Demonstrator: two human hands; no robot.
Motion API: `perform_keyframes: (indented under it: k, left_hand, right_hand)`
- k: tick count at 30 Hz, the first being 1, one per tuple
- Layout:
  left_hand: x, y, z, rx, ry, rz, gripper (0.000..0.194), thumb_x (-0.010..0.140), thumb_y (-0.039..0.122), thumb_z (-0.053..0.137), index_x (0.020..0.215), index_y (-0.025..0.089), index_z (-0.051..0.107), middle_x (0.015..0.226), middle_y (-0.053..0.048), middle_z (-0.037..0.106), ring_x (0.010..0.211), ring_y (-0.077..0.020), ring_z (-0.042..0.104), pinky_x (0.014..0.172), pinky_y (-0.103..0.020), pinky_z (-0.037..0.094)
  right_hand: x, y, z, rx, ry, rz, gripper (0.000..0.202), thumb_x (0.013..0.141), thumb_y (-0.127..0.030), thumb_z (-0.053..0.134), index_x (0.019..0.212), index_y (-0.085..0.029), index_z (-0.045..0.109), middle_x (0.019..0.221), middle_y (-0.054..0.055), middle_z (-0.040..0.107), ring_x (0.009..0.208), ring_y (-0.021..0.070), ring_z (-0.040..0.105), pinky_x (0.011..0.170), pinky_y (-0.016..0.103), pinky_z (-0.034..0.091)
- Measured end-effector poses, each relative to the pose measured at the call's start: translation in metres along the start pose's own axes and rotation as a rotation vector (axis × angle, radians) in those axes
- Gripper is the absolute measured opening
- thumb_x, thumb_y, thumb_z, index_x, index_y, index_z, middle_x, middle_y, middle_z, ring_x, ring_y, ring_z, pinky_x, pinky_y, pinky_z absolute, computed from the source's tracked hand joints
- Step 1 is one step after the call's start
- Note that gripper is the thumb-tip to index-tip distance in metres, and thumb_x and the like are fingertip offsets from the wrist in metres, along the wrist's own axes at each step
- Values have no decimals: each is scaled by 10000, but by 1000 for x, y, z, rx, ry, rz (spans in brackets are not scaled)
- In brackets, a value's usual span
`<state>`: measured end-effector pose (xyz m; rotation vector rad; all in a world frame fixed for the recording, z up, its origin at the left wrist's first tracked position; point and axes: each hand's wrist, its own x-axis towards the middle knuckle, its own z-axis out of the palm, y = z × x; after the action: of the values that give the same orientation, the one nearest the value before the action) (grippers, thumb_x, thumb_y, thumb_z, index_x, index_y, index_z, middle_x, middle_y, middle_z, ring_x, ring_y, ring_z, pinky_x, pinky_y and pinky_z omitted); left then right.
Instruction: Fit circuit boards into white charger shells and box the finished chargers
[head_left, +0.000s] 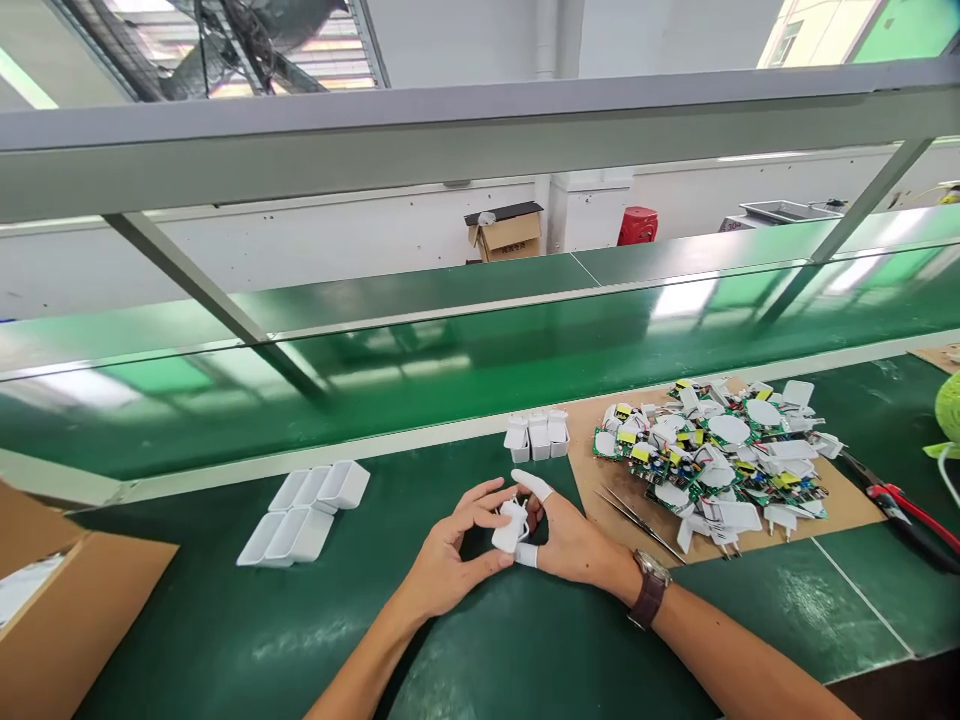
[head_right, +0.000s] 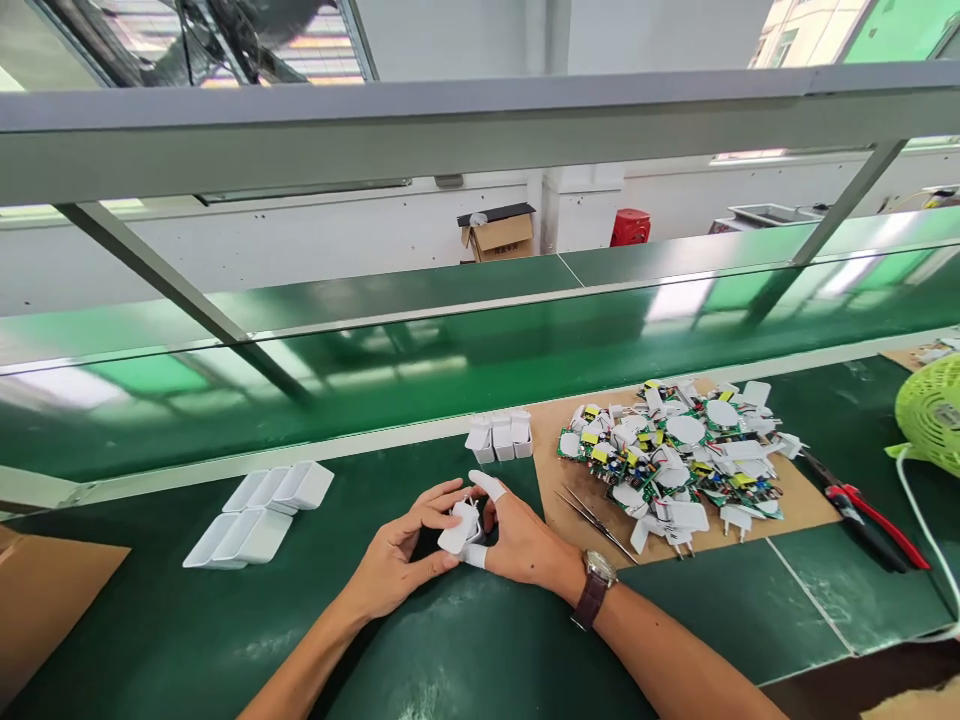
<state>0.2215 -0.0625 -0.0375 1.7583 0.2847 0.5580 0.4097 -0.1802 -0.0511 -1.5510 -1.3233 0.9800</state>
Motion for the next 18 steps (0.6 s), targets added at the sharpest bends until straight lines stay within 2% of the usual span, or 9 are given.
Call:
perform_keyframes:
  k: [2,5,7,9,13,18]
  left_hand:
    - [0,-1,0,-28,14,5,230,830,320,846,1002,214,736,1292,-164,721,1443,-352,491,1159,-606,421]
    - [0,-3,0,-34,132,53,222,820,344,847,929,188,732,1197,-174,734,1274,-339,642,1047,-514,541]
    - [0,-3,2,74,219,89,196,823,328,840,928,194,742,1176,-152,726,1155,-298,703,971,-440,587]
    - [0,1,3,269,254,138,150,830,285,828,943,216,758,1161,-120,722,1077,-254,724,925,-382,602]
    - [1,14,7,601,203,275,128,871,223,778,995,255,771,1171,-85,718,1008,-211,731,877,-332,611]
    - [3,24,7,803,148,395,157,893,195,743,1037,256,753,1184,-92,728,1066,-246,715,910,-386,607]
  right_hand:
    - [0,1,1,-10,0,-17,923,789,-351,821,1559,-229,328,1153,73,648,902,219,639,868,427,556]
    - [-1,-1,3,-38,18,-71,933,775,-324,831,1556,-239,328,1218,80,618,887,201,630,847,402,560]
    - [-1,-3,4,-65,36,-86,923,779,-312,822,1558,-241,330,1223,78,609,856,187,617,828,393,558]
    - [-2,-6,4,-83,45,-98,910,785,-315,809,1557,-226,334,1226,84,600,828,178,603,812,392,553]
    - [-2,-10,3,-86,45,-125,903,781,-272,779,1560,-198,328,1233,97,584,835,179,597,806,384,542]
    - [-2,-11,1,-78,20,-126,913,780,-246,753,1572,-197,302,1216,101,580,877,202,611,828,396,541]
